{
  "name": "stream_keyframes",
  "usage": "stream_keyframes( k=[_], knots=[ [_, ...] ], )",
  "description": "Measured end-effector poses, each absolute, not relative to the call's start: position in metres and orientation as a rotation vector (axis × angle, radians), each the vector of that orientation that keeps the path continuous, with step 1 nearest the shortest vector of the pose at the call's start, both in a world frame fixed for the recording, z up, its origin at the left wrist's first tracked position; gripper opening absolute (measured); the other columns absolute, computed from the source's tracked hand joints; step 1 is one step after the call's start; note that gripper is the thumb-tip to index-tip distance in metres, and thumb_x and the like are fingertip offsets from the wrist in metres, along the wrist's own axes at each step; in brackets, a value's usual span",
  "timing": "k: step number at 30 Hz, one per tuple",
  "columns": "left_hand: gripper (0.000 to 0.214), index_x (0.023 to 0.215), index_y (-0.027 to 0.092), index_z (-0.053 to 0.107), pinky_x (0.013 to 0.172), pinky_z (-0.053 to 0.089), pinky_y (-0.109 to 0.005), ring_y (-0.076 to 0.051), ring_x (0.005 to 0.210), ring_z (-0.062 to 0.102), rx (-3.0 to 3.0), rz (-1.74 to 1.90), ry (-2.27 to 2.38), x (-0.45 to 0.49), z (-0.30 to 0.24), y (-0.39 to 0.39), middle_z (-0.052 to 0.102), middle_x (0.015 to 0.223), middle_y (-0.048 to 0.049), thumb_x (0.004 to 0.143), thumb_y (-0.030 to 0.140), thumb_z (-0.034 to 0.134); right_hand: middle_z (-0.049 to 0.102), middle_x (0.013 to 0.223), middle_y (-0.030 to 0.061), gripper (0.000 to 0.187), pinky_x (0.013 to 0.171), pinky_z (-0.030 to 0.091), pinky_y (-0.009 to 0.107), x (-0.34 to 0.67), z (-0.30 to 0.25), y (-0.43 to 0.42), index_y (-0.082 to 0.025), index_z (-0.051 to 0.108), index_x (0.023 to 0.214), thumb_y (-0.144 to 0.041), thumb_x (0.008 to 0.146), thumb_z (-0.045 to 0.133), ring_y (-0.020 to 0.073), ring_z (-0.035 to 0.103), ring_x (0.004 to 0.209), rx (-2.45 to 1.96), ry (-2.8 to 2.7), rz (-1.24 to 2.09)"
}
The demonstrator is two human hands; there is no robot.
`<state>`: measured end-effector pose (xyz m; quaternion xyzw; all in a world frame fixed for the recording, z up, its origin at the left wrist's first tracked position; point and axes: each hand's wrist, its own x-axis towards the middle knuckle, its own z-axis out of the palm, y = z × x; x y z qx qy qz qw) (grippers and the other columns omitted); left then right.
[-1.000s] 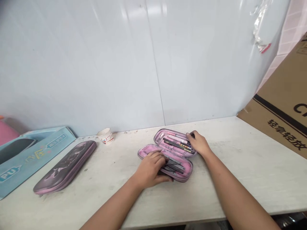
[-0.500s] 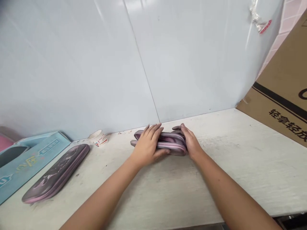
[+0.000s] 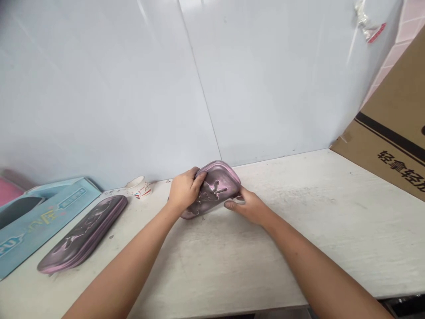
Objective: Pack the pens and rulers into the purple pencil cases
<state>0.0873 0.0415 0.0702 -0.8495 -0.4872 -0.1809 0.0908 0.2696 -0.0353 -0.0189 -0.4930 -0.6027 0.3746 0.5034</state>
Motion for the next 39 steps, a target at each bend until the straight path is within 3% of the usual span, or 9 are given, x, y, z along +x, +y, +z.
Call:
stream_keyframes(
  k=[8, 15, 22, 25, 29, 32, 35, 39],
  knots=[
    [0.064, 0.086, 0.020, 0.056, 0.056, 0.030, -0.028, -0.024, 0.075, 0.062, -2.524, -0.566, -1.483, 0.087, 0.067, 0.040, 0.068, 0.081, -0.0073, 0.085, 0.064, 0.010, 0.065, 0.072, 0.0021, 0.024, 0.071, 0.044, 0.030, 0.262, -0.023, -0.036, -0.019, 0.057, 0.076, -0.041, 0.080, 0.051, 0.0172, 0.060, 0.072, -1.345, -1.513, 0.765],
    [0.066, 0.086, 0.020, 0.058, 0.058, 0.034, -0.029, -0.025, 0.074, 0.062, -2.526, -0.540, -1.478, 0.092, 0.065, 0.038, 0.067, 0.079, -0.0074, 0.085, 0.065, 0.010, 0.060, 0.067, 0.0006, 0.020, 0.067, 0.040, 0.027, 0.291, -0.021, -0.034, -0.020, 0.058, 0.070, -0.031, 0.079, 0.045, 0.0153, 0.057, 0.068, -1.518, -1.623, 0.538],
    [0.062, 0.089, 0.016, 0.057, 0.063, 0.038, -0.031, -0.024, 0.080, 0.061, -2.592, -0.453, -1.145, 0.111, 0.048, 0.016, 0.064, 0.083, -0.0092, 0.083, 0.066, 0.021, 0.057, 0.060, 0.0004, 0.028, 0.060, 0.036, 0.026, 0.329, -0.019, -0.053, -0.020, 0.055, 0.062, -0.036, 0.079, 0.040, 0.0150, 0.052, 0.063, -1.713, -1.591, 0.387],
    [0.061, 0.090, 0.014, 0.057, 0.065, 0.039, -0.033, -0.025, 0.082, 0.060, -2.594, -0.479, -1.035, 0.116, 0.039, 0.006, 0.063, 0.083, -0.0098, 0.083, 0.065, 0.025, 0.059, 0.063, 0.0017, 0.029, 0.061, 0.036, 0.026, 0.326, 0.008, -0.056, -0.020, 0.054, 0.062, -0.035, 0.080, 0.037, 0.0154, 0.053, 0.065, -1.786, -1.678, 0.298],
    [0.059, 0.091, 0.013, 0.058, 0.068, 0.040, -0.036, -0.027, 0.084, 0.059, -2.596, -0.576, -1.034, 0.116, 0.036, -0.001, 0.063, 0.086, -0.0112, 0.084, 0.062, 0.027, 0.063, 0.071, 0.0073, 0.029, 0.062, 0.033, 0.029, 0.286, 0.066, -0.047, -0.019, 0.058, 0.061, -0.028, 0.081, 0.038, 0.0182, 0.055, 0.070, -1.928, -2.038, -0.144],
    [0.047, 0.089, 0.013, 0.060, 0.071, 0.040, -0.038, -0.027, 0.085, 0.059, -2.641, -0.607, -1.065, 0.114, 0.037, -0.001, 0.064, 0.086, -0.0118, 0.087, 0.050, 0.032, 0.063, 0.067, 0.0090, 0.023, 0.066, 0.033, 0.031, 0.246, 0.093, -0.036, -0.019, 0.061, 0.061, -0.024, 0.079, 0.046, 0.0200, 0.057, 0.072, -1.849, -2.337, -0.400],
    [0.040, 0.090, 0.012, 0.062, 0.074, 0.039, -0.040, -0.027, 0.086, 0.060, -2.672, -0.626, -1.091, 0.112, 0.039, 0.002, 0.066, 0.085, -0.0128, 0.088, 0.038, 0.032, 0.065, 0.071, 0.0092, 0.027, 0.064, 0.033, 0.031, 0.227, 0.091, -0.031, -0.019, 0.062, 0.065, -0.029, 0.083, 0.044, 0.0207, 0.058, 0.073, -1.871, -2.300, -0.432],
    [0.038, 0.090, 0.012, 0.062, 0.074, 0.039, -0.039, -0.025, 0.083, 0.061, -2.664, -0.668, -1.054, 0.113, 0.036, 0.004, 0.067, 0.085, -0.0118, 0.089, 0.028, 0.028, 0.067, 0.089, 0.0076, 0.045, 0.059, 0.033, 0.029, 0.230, 0.057, -0.032, -0.020, 0.060, 0.087, -0.039, 0.093, 0.020, 0.0195, 0.060, 0.078, -1.917, -1.869, -0.302]
  ],
)
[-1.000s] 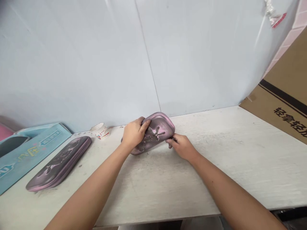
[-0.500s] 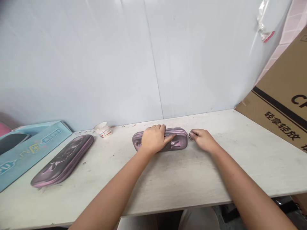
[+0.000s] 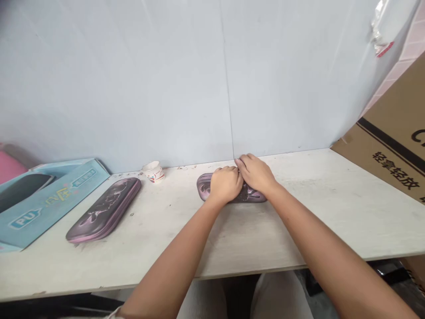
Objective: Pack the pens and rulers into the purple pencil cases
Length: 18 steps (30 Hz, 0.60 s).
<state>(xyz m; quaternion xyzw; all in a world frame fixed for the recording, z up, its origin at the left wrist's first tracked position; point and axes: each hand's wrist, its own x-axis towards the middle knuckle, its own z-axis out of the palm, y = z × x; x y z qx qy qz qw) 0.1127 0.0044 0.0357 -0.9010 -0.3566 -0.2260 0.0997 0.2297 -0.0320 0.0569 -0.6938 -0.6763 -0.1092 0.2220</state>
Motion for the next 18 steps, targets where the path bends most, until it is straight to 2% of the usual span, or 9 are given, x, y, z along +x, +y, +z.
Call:
stream_keyframes(
  k=[4, 9, 13, 16, 18],
  knots=[
    [0.036, 0.089, 0.013, 0.062, 0.075, 0.039, -0.039, -0.025, 0.084, 0.061, -2.662, -0.680, -1.030, 0.113, 0.033, 0.005, 0.066, 0.084, -0.0108, 0.089, 0.026, 0.028, 0.068, 0.084, 0.0090, 0.055, 0.056, 0.030, 0.029, 0.231, 0.032, -0.037, -0.019, 0.061, 0.085, -0.044, 0.093, 0.013, 0.0198, 0.061, 0.073, -2.031, -1.720, -0.356],
    [0.038, 0.089, 0.015, 0.060, 0.079, 0.039, -0.040, -0.026, 0.089, 0.060, -2.626, -0.667, -1.142, 0.083, 0.035, 0.020, 0.066, 0.090, -0.0111, 0.090, 0.028, 0.024, 0.068, 0.083, 0.0116, 0.050, 0.058, 0.031, 0.029, 0.225, 0.028, -0.037, -0.016, 0.062, 0.085, -0.038, 0.093, 0.018, 0.0213, 0.060, 0.078, -2.027, -1.724, -0.502],
    [0.036, 0.102, 0.016, 0.056, 0.078, 0.042, -0.031, -0.021, 0.095, 0.059, -2.673, -0.688, -1.501, 0.039, 0.023, 0.043, 0.063, 0.105, -0.0119, 0.089, 0.020, 0.022, 0.067, 0.083, 0.0129, 0.051, 0.061, 0.032, 0.030, 0.226, 0.024, -0.034, -0.015, 0.064, 0.086, -0.036, 0.093, 0.018, 0.0217, 0.059, 0.079, -2.010, -1.663, -0.490],
    [0.042, 0.088, 0.017, 0.058, 0.072, 0.045, -0.029, -0.019, 0.084, 0.062, -2.727, -0.744, -1.883, 0.016, 0.008, 0.047, 0.067, 0.091, -0.0098, 0.090, 0.022, 0.016, 0.067, 0.082, 0.0134, 0.052, 0.061, 0.032, 0.030, 0.228, 0.020, -0.032, -0.014, 0.064, 0.087, -0.036, 0.092, 0.017, 0.0224, 0.058, 0.078, -1.999, -1.639, -0.473],
    [0.047, 0.083, 0.018, 0.058, 0.072, 0.046, -0.030, -0.020, 0.083, 0.063, -2.687, -0.776, -2.022, 0.011, -0.001, 0.040, 0.068, 0.089, -0.0104, 0.091, 0.026, 0.012, 0.067, 0.082, 0.0132, 0.052, 0.062, 0.031, 0.030, 0.228, 0.018, -0.031, -0.014, 0.064, 0.088, -0.036, 0.093, 0.017, 0.0225, 0.058, 0.078, -1.986, -1.632, -0.468]
  ],
)
